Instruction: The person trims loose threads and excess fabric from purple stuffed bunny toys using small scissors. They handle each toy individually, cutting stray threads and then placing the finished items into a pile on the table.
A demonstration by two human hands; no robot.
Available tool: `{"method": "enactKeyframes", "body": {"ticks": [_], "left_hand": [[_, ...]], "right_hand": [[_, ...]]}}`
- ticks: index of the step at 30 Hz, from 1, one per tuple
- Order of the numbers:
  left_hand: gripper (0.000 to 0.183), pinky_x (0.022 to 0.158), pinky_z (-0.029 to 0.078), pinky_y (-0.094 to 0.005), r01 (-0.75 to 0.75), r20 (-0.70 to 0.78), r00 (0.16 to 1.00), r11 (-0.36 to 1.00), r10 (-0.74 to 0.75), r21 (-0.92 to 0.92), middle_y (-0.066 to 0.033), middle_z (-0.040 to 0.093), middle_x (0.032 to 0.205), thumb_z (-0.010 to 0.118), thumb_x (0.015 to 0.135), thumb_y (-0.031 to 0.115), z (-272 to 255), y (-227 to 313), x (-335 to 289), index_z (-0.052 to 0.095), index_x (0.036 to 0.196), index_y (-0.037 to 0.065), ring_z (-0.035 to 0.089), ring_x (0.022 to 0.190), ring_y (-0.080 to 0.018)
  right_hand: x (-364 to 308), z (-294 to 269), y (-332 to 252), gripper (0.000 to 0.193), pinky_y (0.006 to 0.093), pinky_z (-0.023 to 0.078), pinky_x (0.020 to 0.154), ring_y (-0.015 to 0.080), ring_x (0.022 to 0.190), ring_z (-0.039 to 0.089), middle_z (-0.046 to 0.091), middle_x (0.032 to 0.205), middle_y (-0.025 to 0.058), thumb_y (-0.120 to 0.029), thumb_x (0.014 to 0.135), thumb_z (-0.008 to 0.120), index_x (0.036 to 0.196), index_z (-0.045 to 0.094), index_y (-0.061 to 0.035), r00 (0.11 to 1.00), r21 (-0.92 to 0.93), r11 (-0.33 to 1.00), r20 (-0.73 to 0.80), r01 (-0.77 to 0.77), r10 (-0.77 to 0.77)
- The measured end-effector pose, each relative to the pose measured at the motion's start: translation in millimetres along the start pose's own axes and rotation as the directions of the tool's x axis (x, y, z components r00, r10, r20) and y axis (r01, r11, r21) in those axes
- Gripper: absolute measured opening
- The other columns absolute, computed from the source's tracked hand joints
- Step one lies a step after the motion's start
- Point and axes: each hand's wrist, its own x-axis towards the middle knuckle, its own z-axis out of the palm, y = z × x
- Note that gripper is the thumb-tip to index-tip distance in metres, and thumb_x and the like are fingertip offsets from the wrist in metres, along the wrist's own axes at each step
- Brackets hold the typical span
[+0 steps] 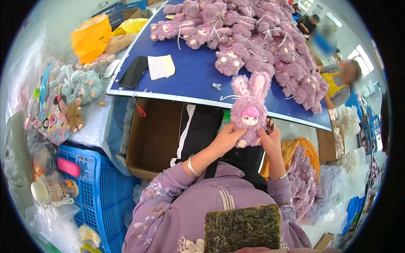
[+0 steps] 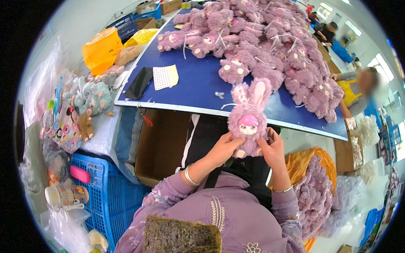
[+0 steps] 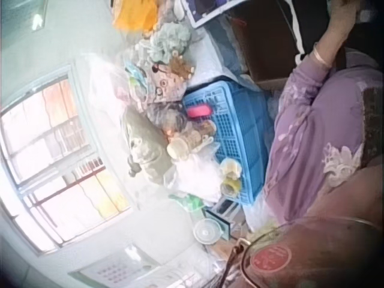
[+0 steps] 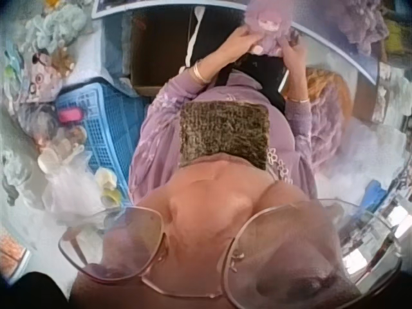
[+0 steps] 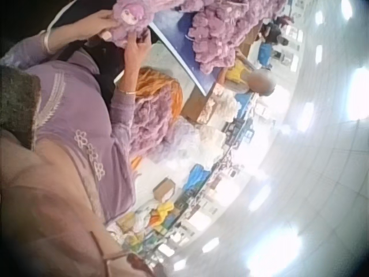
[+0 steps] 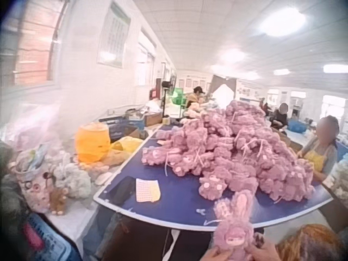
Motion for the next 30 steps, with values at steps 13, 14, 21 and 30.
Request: {"method": "enactKeyframes", "body": {"ticks": [13, 14, 21, 30], "left_hand": [[0.022, 0.081, 0.048, -0.025, -0.171, -0.078, 0.985, 0.932, 0.154, -0.32, -0.0046, 0.064, 0.106, 0.053, 0.095, 0.009, 10.8, -8.9, 6.1, 0.06, 0.113, -0.001, 0.061, 0.093, -0.0102], [0.021, 0.079, 0.049, -0.0242, -0.161, -0.082, 0.986, 0.947, 0.144, -0.277, -0.0039, 0.065, 0.105, 0.054, 0.094, 0.009, 10.2, -8.3, 9.1, 0.061, 0.112, 0.0, 0.061, 0.091, -0.0095], [0.023, 0.076, 0.048, -0.0236, -0.198, -0.187, 0.966, 0.976, 0.179, -0.088, -0.0038, 0.065, 0.102, 0.054, 0.092, 0.009, 22.4, -5.2, 27.0, 0.061, 0.112, -0.001, 0.061, 0.088, -0.0091], [0.043, 0.076, 0.047, -0.0245, -0.122, -0.021, 0.992, 0.992, 0.123, 0.019, -0.005, 0.061, 0.106, 0.058, 0.086, 0.013, 51.1, -0.9, 40.5, 0.05, 0.124, -0.004, 0.056, 0.09, -0.0101]], "right_hand": [[2.8, -1.3, 12.8, 0.009, 0.0191, 0.04, 0.063, 0.0023, 0.072, 0.049, 0.056, 0.081, -0.0047, 0.0, 0.087, 0.052, 0.092, 0.058, -0.0039, 1.0, 0.235, 0.972, -0.01, -0.018, 0.021], [2.4, 0.3, 5.6, 0.008, 0.0197, 0.042, 0.066, 0.0029, 0.075, 0.051, 0.058, 0.085, -0.0032, -0.002, 0.088, 0.053, 0.095, 0.058, -0.0023, 1.0, 0.218, 0.976, -0.013, 0.003, 0.0], [-1.9, -17.7, 3.1, 0.023, 0.0219, 0.045, 0.073, 0.0048, 0.081, 0.053, 0.061, 0.092, 0.0003, -0.011, 0.09, 0.061, 0.109, 0.059, 0.0014, 0.999, 0.076, 0.997, 0.001, -0.032, 0.032], [-2.7, -45.5, 3.9, 0.015, 0.0216, 0.042, 0.055, 0.0046, 0.062, 0.053, 0.061, 0.077, -0.0014, -0.007, 0.089, 0.059, 0.101, 0.061, -0.0001, 0.969, 0.168, 0.974, -0.17, -0.15, 0.179]]}}
